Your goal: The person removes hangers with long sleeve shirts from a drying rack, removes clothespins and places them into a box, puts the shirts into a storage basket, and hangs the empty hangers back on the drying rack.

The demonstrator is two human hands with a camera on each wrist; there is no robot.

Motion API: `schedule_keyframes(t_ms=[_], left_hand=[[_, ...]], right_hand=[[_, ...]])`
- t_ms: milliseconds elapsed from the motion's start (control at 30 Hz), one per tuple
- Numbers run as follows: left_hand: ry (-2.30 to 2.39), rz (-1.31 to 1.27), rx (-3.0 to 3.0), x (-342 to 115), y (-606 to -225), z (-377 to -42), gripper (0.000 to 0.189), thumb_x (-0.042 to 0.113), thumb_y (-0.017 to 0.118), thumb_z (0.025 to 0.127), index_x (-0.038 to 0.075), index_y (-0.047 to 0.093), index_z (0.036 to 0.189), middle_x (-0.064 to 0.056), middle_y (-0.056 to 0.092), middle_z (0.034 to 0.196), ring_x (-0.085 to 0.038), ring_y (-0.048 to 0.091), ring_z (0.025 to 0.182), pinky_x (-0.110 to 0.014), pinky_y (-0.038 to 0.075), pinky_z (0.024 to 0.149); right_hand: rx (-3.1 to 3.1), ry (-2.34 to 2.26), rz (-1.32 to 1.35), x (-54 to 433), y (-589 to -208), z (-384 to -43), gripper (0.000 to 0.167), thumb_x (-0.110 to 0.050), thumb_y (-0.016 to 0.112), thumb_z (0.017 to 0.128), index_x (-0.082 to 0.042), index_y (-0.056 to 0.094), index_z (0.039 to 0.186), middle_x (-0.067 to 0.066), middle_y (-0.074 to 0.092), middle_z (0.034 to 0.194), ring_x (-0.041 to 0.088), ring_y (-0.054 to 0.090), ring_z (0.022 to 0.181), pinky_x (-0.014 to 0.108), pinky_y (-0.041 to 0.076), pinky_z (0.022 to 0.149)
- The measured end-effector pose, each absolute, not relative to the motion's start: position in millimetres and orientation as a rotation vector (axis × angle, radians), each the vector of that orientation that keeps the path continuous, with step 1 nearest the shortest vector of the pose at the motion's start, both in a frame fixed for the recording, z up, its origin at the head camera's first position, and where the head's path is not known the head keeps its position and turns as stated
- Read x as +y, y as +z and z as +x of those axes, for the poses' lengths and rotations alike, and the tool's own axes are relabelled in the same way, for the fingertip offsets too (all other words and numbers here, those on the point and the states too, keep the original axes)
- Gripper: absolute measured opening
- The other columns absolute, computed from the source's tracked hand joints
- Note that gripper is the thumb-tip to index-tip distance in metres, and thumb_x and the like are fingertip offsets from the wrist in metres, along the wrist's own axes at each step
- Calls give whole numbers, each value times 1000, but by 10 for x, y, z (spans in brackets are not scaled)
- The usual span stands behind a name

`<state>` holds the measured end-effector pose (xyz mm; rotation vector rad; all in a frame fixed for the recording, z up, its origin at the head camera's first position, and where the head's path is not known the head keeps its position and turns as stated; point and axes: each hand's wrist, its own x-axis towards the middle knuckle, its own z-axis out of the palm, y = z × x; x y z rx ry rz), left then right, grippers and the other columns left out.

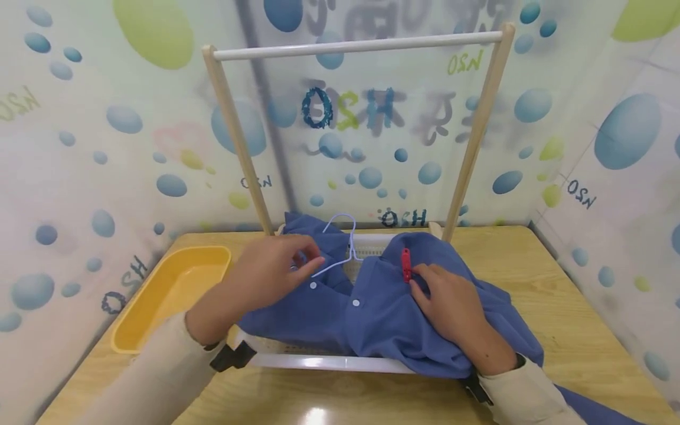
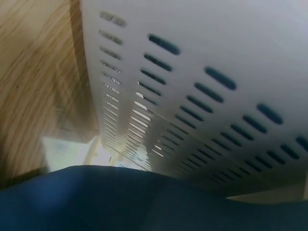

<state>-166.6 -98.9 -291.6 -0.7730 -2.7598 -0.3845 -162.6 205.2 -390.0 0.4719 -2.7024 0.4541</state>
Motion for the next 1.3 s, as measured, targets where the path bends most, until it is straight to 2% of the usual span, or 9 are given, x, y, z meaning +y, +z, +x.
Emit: schedule_keyframes(t_ms=[233, 467, 600, 833, 1000, 1100, 1300], left_hand=[[-361, -937, -2738, -571, -2938, -1756, 16, 38, 64, 97, 23, 69, 99, 9, 73, 92, -5, 63, 76, -26, 51, 65], [-170, -1009, -2804, -261, -3029, -1925, 24, 43, 60, 99, 23, 68, 110, 10, 72, 97, -5, 64, 78, -25, 51, 64], [-146, -1012, -2845, -118, -3072, -2039, 29, 39, 60, 99, 23, 66, 122, 9, 73, 104, -6, 65, 81, -26, 52, 66], [-109, -1061, -2896, 20, -3169, -2145, 38, 35, 48, 106, 21, 59, 139, 6, 70, 124, -11, 69, 102, -31, 55, 86], [-92, -1086, -2939, 39, -3333, -2219, 42, 41, 40, 107, 23, 56, 142, 7, 67, 131, -11, 66, 116, -39, 51, 100], [-116, -1109, -2940, 55, -3375, -2245, 43, 42, 36, 108, 23, 56, 142, 7, 66, 133, -12, 64, 119, -42, 49, 103], [-233, -1161, -2911, 34, -3392, -2273, 41, 45, 35, 108, 27, 59, 136, 8, 69, 125, -12, 65, 114, -45, 47, 102]], right_hand=[[-2704, 438, 470, 2055, -3899, -1627, 27, -24, 69, 93, -8, 70, 115, 11, 72, 100, 27, 69, 78, 47, 55, 66], [-2691, 401, 469, 2065, -3889, -1630, 27, -23, 72, 91, -8, 71, 114, 6, 68, 87, 16, 59, 63, 37, 49, 57], [-2702, 389, 466, 2064, -3878, -1624, 27, -24, 72, 92, -8, 71, 113, 5, 66, 84, 12, 54, 59, 33, 46, 54], [-2696, 357, 489, 2007, -3934, -1607, 28, -24, 73, 90, -9, 72, 114, 4, 65, 83, 11, 53, 58, 31, 45, 53], [-2698, 336, 510, 1965, -3986, -1595, 28, -25, 74, 90, -10, 73, 114, 3, 65, 84, 10, 54, 59, 31, 46, 54], [-2687, 334, 514, 1970, -3990, -1596, 28, -24, 74, 90, -10, 73, 113, 3, 65, 85, 9, 53, 59, 31, 45, 54], [-2672, 343, 528, 1985, -3945, -1604, 27, -22, 75, 89, -9, 73, 113, 4, 66, 87, 10, 55, 59, 31, 46, 54]])
